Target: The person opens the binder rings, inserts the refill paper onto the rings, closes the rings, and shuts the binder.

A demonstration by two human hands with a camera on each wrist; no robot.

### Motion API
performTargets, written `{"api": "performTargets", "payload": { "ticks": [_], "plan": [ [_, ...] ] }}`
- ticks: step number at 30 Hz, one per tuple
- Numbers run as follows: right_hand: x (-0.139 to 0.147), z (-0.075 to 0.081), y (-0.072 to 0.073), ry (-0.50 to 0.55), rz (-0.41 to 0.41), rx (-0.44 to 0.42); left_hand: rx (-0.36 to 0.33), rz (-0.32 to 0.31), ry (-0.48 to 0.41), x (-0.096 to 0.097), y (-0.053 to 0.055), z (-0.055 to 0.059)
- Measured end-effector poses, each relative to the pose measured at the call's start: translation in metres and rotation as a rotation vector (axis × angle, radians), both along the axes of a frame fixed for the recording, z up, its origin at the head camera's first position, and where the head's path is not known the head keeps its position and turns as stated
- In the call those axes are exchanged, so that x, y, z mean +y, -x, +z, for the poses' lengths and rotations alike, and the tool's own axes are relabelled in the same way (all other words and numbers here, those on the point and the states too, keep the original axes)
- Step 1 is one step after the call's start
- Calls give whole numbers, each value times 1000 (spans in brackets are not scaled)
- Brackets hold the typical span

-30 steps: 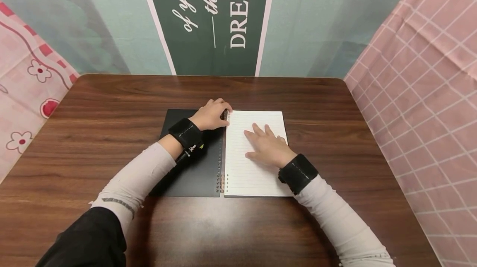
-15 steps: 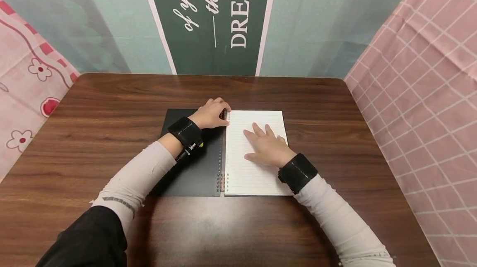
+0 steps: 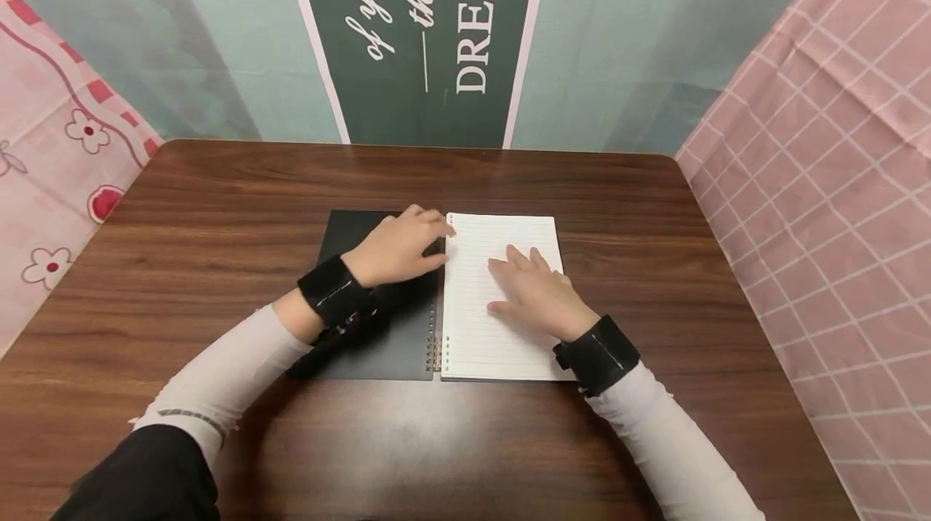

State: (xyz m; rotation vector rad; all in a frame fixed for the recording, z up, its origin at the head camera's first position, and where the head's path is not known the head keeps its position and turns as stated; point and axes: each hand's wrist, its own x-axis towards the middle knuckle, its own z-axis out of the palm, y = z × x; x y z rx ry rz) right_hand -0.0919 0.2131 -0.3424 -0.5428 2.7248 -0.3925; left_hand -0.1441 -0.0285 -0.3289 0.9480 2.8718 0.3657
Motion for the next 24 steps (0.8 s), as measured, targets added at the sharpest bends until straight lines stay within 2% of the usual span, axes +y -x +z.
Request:
{"api": "performTargets", "payload": {
  "ticks": [5, 11, 17, 24],
  "plan": [
    [3, 5, -9, 17, -1, 30, 40, -144, 2, -4, -37, 12],
    [10, 9, -20, 34, -12, 32, 74, -262, -10, -4, -70, 11],
    [19, 6, -30, 62, -41, -7, 39, -326, 50, 2, -89, 3],
    [23, -2, -36, 36, -49, -30, 42, -341, 134, 9, -97, -9]
  ]
}}
